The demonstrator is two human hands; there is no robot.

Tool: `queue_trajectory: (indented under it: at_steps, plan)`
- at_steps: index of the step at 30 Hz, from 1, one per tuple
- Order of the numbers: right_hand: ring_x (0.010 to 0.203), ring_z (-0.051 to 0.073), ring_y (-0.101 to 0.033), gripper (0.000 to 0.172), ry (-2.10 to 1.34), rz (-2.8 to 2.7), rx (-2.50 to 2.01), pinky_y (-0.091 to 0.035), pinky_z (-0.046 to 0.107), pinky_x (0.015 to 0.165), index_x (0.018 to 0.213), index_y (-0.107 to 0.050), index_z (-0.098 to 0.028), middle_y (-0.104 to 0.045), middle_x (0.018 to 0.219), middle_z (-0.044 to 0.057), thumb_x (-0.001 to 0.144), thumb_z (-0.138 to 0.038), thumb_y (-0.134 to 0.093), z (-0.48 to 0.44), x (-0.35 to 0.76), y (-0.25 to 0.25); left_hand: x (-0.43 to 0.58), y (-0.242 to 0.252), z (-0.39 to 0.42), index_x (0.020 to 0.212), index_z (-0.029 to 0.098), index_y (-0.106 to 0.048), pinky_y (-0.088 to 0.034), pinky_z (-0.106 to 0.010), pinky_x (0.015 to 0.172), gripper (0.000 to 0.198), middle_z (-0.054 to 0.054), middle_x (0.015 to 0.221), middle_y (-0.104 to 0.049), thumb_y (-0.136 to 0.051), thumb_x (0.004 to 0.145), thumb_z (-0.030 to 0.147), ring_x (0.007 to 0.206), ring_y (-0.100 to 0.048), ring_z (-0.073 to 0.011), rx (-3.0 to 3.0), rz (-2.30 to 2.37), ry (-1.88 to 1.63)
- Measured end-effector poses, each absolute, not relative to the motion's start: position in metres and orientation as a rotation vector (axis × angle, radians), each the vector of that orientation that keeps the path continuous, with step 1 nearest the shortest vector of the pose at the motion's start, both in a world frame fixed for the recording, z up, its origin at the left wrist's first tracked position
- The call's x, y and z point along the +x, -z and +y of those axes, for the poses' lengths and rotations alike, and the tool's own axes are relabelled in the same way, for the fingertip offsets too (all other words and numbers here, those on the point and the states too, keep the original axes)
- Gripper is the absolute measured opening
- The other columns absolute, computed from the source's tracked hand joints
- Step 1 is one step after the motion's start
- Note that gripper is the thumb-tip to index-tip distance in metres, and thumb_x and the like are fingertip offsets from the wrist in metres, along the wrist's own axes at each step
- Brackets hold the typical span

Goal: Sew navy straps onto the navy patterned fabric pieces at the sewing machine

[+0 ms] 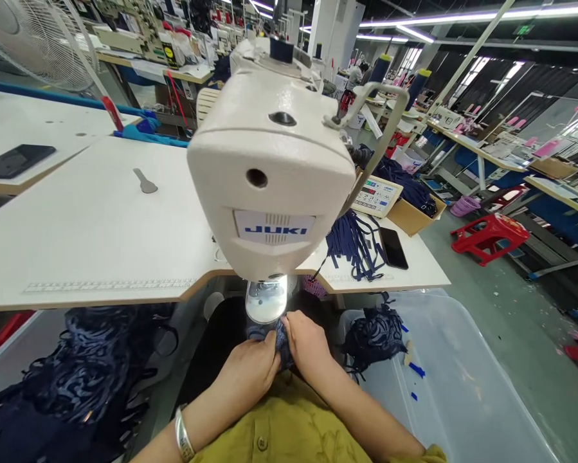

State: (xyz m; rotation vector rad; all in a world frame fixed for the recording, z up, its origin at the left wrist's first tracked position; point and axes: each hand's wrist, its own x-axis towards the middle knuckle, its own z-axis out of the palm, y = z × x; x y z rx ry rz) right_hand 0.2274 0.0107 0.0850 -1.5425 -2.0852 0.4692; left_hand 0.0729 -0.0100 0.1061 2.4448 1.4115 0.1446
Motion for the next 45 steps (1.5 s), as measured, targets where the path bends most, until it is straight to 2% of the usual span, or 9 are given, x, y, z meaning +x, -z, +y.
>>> queue_trajectory:
  at_steps: [4,6,9,12,16,19,23,26,45]
  plan:
    - [0.074,0.014,-0.062,0.026,-0.852,-2.165,-1.326,-0.043,0.021,0.066,0.093,-0.063,-0.021,-0.067,0.083,0.001,0.099,-0.03,-0.04,0.016,0.244,-0.123,0.059,-0.119,-0.006,0.128,0.017,-0.048,-0.05,-0.042,0.088,0.054,-0.016,0.118,-0.063,-0.054,0.086,0.052,0.105,-0.062,-0.0282,2.331,1.385,-0.4]
    - [0.068,0.011,-0.061,0.024,-1.102,-2.334,-1.034,-0.042,0.019,0.063,0.089,-0.066,-0.022,-0.066,0.076,-0.003,0.097,-0.029,-0.045,0.016,0.249,-0.146,0.049,-0.132,-0.003,0.129,0.02,-0.049,-0.047,-0.039,0.095,0.061,-0.013,0.123,-0.061,-0.06,0.081,0.057,0.112,-0.058,-0.0269,2.186,1.195,-0.526]
    - [0.072,0.011,-0.063,0.019,-1.136,-2.399,-0.86,-0.043,0.018,0.066,0.099,-0.068,-0.023,-0.069,0.083,-0.003,0.095,-0.027,-0.049,0.016,0.247,-0.17,0.036,-0.153,0.0,0.104,0.021,-0.062,-0.051,-0.025,0.077,0.038,-0.002,0.095,-0.068,-0.053,0.087,0.053,0.088,-0.064,-0.0174,1.96,1.018,-0.515]
    - [0.078,0.014,-0.062,0.021,-0.824,-2.217,-1.087,-0.042,0.021,0.069,0.1,-0.07,-0.025,-0.067,0.083,0.0,0.094,-0.033,-0.051,0.022,0.236,-0.178,0.029,-0.169,0.004,0.088,0.02,-0.064,-0.048,-0.022,0.063,0.032,0.002,0.077,-0.065,-0.046,0.093,0.046,0.07,-0.062,-0.0133,2.007,1.273,-0.639]
    - [0.078,0.015,-0.058,0.018,-0.711,-1.944,-1.27,-0.04,0.024,0.068,0.089,-0.068,-0.023,-0.061,0.082,0.001,0.091,-0.032,-0.053,0.034,0.218,-0.171,0.026,-0.173,0.013,0.109,0.02,-0.062,-0.046,-0.034,0.089,0.022,-0.005,0.1,-0.068,-0.054,0.091,0.03,0.096,-0.062,-0.0205,2.515,1.545,-1.074]
    - [0.07,0.013,-0.054,0.008,-0.902,-1.693,-1.355,-0.039,0.024,0.065,0.087,-0.059,-0.022,-0.059,0.074,-0.003,0.087,-0.028,-0.054,0.037,0.211,-0.165,0.026,-0.168,0.019,0.127,0.021,-0.052,-0.036,-0.034,0.106,0.037,-0.006,0.12,-0.064,-0.048,0.091,0.012,0.118,-0.054,-0.0178,2.814,1.219,-1.071]
    - [0.049,0.01,-0.034,0.011,-1.262,-1.42,-1.34,-0.03,0.021,0.05,0.087,-0.046,-0.023,-0.038,0.053,-0.01,0.085,-0.032,-0.052,0.043,0.213,-0.163,0.026,-0.163,0.021,0.136,0.023,-0.044,-0.035,-0.032,0.102,0.045,-0.005,0.131,-0.06,-0.039,0.094,0.01,0.124,-0.05,-0.0153,2.84,1.082,-0.81]
    - [0.046,0.01,-0.03,0.01,-1.331,-1.365,-1.313,-0.028,0.021,0.047,0.088,-0.047,-0.022,-0.035,0.051,-0.011,0.084,-0.031,-0.05,0.055,0.216,-0.164,0.03,-0.166,0.018,0.133,0.027,-0.049,-0.033,-0.034,0.096,0.042,-0.003,0.13,-0.061,-0.038,0.095,0.014,0.122,-0.051,-0.0171,2.817,1.219,-0.723]
    - [0.067,0.019,-0.057,0.017,-0.803,-1.823,-1.445,-0.042,0.027,0.064,0.092,-0.058,-0.02,-0.056,0.061,-0.002,0.081,-0.018,-0.045,0.084,0.219,-0.169,0.055,-0.176,0.006,0.12,0.019,-0.062,-0.033,-0.04,0.081,0.042,-0.001,0.12,-0.067,-0.04,0.087,0.005,0.106,-0.058,-0.0233,2.898,1.707,-0.697]
